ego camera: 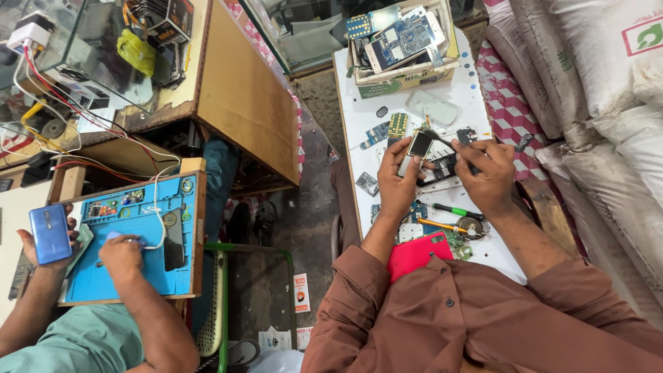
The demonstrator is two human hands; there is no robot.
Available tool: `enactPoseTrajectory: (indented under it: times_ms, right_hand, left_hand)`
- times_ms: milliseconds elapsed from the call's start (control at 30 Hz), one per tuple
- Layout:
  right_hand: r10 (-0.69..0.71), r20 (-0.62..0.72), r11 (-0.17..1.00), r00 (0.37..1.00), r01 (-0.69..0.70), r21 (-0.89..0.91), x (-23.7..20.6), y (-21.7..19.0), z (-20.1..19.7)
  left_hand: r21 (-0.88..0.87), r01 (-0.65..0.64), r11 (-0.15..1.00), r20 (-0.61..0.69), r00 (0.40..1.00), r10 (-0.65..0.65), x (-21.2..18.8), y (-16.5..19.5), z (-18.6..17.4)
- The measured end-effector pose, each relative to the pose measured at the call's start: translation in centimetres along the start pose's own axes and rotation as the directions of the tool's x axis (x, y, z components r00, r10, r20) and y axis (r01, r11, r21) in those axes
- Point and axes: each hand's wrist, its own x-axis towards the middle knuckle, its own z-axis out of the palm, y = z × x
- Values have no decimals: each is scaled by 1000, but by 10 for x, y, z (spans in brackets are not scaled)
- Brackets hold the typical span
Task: The person repairs a mobile phone at a cluttered workbench. They hold the phone in one hand and use a pry tool to work around the screen and casing, then use a screwdriver on the device, manipulating small components on the bench.
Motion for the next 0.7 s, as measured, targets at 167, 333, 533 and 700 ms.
enactPoseTrajectory:
  times_ms: [167, 333, 533, 700]
  right_hand:
    - [-58, 74, 998, 996, 56, 28, -2, -1, -2]
    - [12, 36, 999, 999, -13, 29, -1, -1, -1]
    - [3, 11, 1000, 1000, -4, 25, 3, -6, -1]
    - [-11, 61, 1000, 998, 12, -16, 4, -10, -1]
  left_hand:
    - [20, -18, 1000, 17, 1000, 17, -1, -2, -1]
    - [39, -3, 999, 28, 1000, 2, -2, -2, -2]
    - [-7, 21, 1000, -3, 1000, -21, 1, 2, -2]
    - [-34, 32, 999, -40, 999, -33, 3, 2, -2]
